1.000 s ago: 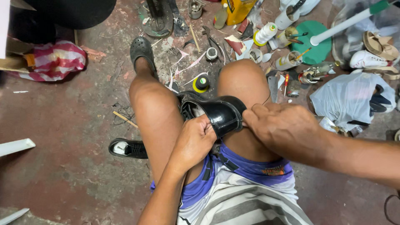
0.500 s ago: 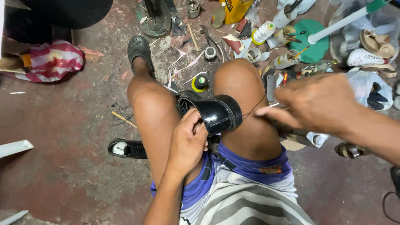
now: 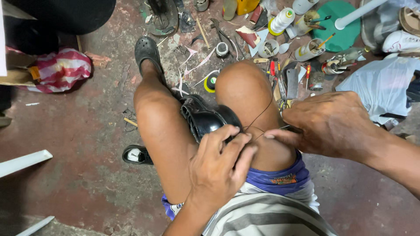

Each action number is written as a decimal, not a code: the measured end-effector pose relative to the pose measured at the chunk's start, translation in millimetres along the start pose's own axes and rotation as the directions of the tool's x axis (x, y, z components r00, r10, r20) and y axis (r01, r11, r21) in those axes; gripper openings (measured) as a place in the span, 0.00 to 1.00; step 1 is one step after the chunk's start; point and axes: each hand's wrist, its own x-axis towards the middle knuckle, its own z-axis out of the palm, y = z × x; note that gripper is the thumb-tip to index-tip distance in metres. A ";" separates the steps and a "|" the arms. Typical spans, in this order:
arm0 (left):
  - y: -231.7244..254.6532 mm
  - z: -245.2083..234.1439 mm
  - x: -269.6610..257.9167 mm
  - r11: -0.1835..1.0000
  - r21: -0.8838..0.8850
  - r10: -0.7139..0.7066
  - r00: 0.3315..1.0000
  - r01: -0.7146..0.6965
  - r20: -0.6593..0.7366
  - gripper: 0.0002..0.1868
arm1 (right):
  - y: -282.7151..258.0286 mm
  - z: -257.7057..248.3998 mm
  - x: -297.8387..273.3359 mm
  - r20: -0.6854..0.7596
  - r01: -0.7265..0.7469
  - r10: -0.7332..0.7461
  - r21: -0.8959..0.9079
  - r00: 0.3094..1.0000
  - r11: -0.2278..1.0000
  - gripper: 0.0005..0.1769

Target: The person sits on the floor and sews a black shoe using a needle and thread. They repeatedly push the needle through the shoe's sole and pull the thread to stitch the parts together.

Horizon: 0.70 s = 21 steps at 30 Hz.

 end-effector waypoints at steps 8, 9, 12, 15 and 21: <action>-15.5 3.5 -6.5 0.969 -0.172 -0.178 0.984 0.178 0.015 0.06 | 2.9 47.0 -9.7 -0.074 0.182 -0.167 0.314 0.983 0.932 0.24; -15.6 3.0 -10.0 0.915 -0.273 -0.298 0.954 0.295 0.033 0.07 | -0.3 53.7 -10.1 -0.106 0.115 -0.080 0.377 0.991 0.919 0.24; -23.0 0.6 -18.4 0.593 -0.691 -0.440 0.885 0.413 0.152 0.14 | 0.0 61.9 -6.6 -0.156 0.111 -0.041 0.473 0.987 0.874 0.16; -28.8 -7.7 -21.9 0.423 -0.763 -0.400 0.856 0.490 0.328 0.19 | 5.8 57.0 -11.7 -0.013 0.021 -0.017 0.682 1.000 0.731 0.10; -31.0 -1.6 -25.8 0.485 -0.706 -0.299 0.857 0.516 0.420 0.19 | -5.0 38.6 -14.9 0.294 -0.081 -0.159 0.662 0.942 0.745 0.09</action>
